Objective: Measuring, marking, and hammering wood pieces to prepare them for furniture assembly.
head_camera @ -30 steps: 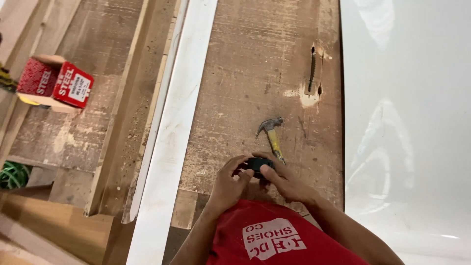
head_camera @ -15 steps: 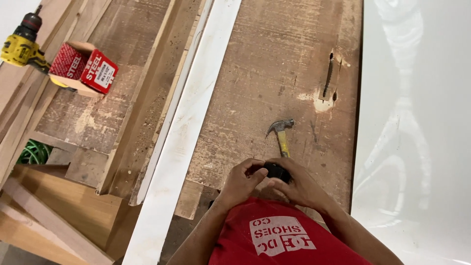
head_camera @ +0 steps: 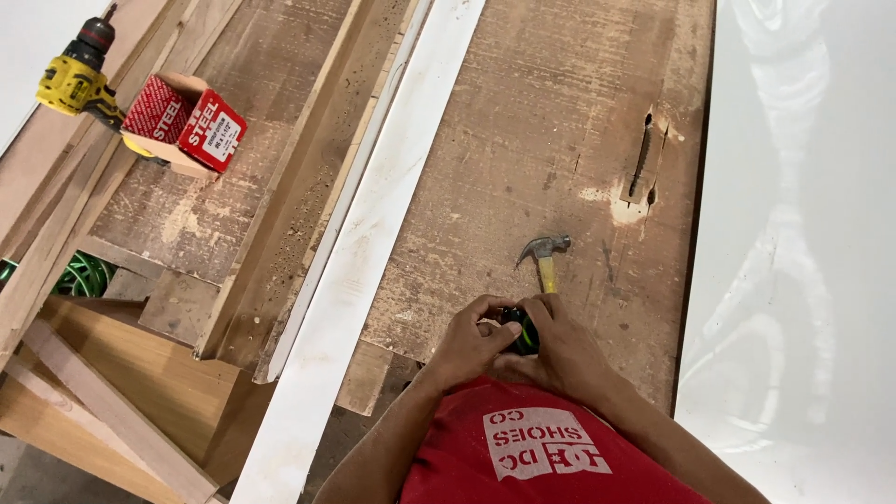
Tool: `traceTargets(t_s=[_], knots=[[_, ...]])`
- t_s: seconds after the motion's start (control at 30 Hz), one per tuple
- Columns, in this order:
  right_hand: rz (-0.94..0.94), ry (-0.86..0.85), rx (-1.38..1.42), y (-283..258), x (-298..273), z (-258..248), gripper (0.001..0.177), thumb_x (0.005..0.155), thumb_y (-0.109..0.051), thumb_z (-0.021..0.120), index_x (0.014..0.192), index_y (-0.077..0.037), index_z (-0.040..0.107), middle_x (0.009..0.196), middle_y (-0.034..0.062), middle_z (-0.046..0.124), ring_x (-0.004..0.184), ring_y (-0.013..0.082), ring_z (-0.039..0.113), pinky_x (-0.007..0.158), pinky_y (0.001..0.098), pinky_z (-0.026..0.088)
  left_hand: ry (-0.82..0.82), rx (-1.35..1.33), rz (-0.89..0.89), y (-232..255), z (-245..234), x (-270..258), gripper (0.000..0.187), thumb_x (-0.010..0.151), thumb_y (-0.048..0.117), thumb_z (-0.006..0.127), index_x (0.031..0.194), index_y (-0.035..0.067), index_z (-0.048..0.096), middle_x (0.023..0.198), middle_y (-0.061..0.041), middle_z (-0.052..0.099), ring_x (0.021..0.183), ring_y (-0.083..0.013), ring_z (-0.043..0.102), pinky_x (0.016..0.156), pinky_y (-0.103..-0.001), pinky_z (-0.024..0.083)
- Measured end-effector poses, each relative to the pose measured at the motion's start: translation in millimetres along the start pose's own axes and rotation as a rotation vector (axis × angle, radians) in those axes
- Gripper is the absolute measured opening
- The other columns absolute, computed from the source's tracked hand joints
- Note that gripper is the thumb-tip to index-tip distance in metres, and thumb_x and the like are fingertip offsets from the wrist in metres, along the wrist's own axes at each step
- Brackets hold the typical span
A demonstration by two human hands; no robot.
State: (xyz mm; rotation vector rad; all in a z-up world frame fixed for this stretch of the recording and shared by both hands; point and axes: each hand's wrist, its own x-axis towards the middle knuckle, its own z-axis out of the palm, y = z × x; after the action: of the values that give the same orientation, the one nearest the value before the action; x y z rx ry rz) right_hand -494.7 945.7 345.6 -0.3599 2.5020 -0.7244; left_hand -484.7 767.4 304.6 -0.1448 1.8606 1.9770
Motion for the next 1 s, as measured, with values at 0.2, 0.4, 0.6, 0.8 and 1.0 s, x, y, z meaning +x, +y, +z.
traceTargets(t_s=[0.2, 0.4, 0.6, 0.8, 1.0], knots=[[-0.185, 0.249, -0.062, 39.0, 4.7, -2.1, 0.065, 0.083, -0.042, 0.079, 0.136, -0.015, 0.053, 0.115, 0.0167, 0.059, 0.094, 0.0495, 0.069, 0.068, 0.0546, 0.061, -0.004, -0.091, -0.007, -13.5, 11.1, 19.9, 0.044, 0.091, 0.027, 0.080, 0.127, 0.007, 0.066, 0.104, -0.016, 0.064, 0.078, -0.0181, 0.071, 0.068, -0.034, 0.062], [0.041, 0.202, -0.054, 134.4, -40.7, -85.0, 0.072, 0.076, -0.038, 0.083, 0.141, -0.017, 0.060, 0.117, 0.0265, 0.069, 0.106, 0.0518, 0.069, 0.089, 0.0616, 0.057, 0.316, -0.059, -0.012, 43.1, -46.5, 45.4, 0.029, 0.085, 0.003, 0.080, 0.108, -0.004, 0.064, 0.092, -0.021, 0.069, 0.074, -0.0308, 0.076, 0.070, -0.042, 0.065], [0.510, 0.028, 0.083, 346.0, -109.7, -134.3, 0.045, 0.083, -0.024, 0.084, 0.128, -0.022, 0.082, 0.116, -0.0034, 0.085, 0.103, 0.0125, 0.073, 0.096, 0.0263, 0.050, 0.895, -0.115, 0.040, 73.6, -184.8, 70.0, 0.006, 0.102, 0.001, 0.062, 0.105, 0.004, 0.066, 0.101, -0.007, 0.064, 0.079, -0.0172, 0.064, 0.074, -0.029, 0.066], [0.597, 0.278, 0.184, 465.9, -118.3, -126.5, 0.046, 0.083, -0.003, 0.085, 0.128, -0.013, 0.083, 0.113, 0.0111, 0.082, 0.074, 0.0292, 0.063, 0.045, 0.0494, 0.054, 0.975, 0.879, 0.069, 5.9, -242.6, 73.8, 0.037, 0.096, 0.037, 0.070, 0.117, 0.009, 0.059, 0.112, -0.012, 0.066, 0.102, -0.0314, 0.060, 0.090, -0.053, 0.043], [0.369, 0.317, 0.056, 473.3, -46.7, -153.2, 0.030, 0.085, -0.018, 0.084, 0.115, -0.014, 0.086, 0.066, 0.0122, 0.074, 0.052, 0.0215, 0.052, 0.050, 0.0339, 0.043, 0.900, 1.275, -0.420, -51.6, -255.4, 48.6, 0.098, 0.090, 0.072, 0.058, 0.150, -0.003, 0.036, 0.160, -0.026, 0.034, 0.149, -0.0436, 0.028, 0.118, -0.062, 0.024]])
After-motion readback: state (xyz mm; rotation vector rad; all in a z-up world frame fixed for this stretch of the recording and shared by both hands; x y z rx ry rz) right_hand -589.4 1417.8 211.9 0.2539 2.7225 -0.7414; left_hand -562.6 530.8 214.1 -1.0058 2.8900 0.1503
